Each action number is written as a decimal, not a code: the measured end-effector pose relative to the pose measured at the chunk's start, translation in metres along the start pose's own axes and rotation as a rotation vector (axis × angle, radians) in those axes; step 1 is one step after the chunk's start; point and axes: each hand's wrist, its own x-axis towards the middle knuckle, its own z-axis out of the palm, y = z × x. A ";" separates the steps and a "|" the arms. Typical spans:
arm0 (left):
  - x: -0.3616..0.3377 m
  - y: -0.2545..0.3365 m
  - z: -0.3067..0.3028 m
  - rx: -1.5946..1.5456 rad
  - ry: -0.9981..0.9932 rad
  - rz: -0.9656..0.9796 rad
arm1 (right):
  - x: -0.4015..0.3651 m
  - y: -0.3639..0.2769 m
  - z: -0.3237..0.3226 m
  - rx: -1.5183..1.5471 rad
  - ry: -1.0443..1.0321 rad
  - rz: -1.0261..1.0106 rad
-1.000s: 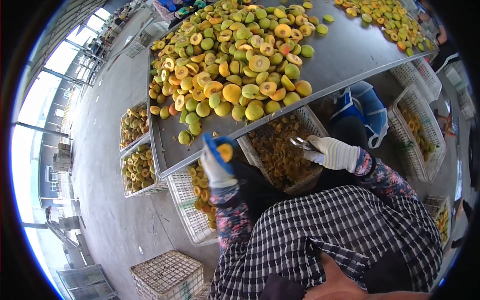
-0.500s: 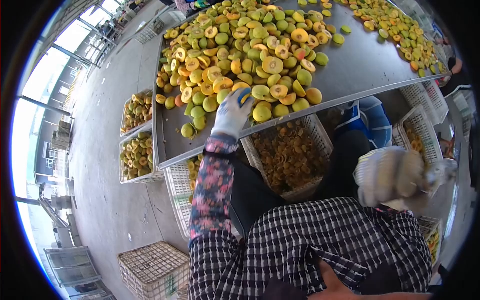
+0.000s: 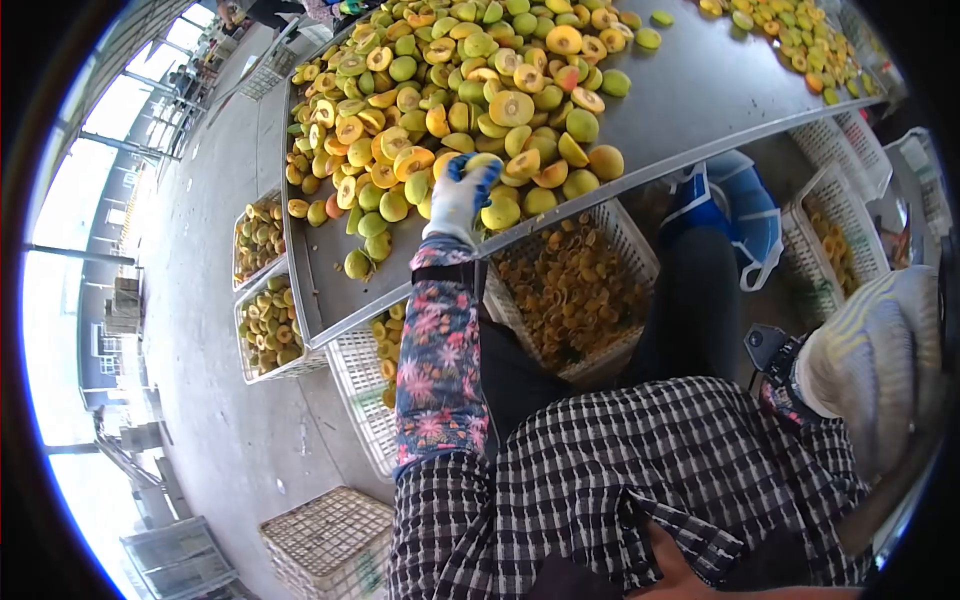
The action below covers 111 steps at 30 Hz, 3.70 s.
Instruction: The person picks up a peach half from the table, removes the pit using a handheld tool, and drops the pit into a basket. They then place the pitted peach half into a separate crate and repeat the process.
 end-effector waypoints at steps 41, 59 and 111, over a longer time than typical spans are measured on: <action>-0.139 -0.047 0.052 -1.149 -0.095 0.045 | -0.010 0.184 -0.096 -1.855 -0.397 0.610; -0.141 -0.054 0.060 -0.608 0.064 0.333 | -0.006 0.186 -0.089 -1.508 -0.417 0.836; -0.112 -0.049 0.068 -0.677 0.142 -0.071 | -0.031 0.186 -0.110 -0.141 0.343 1.374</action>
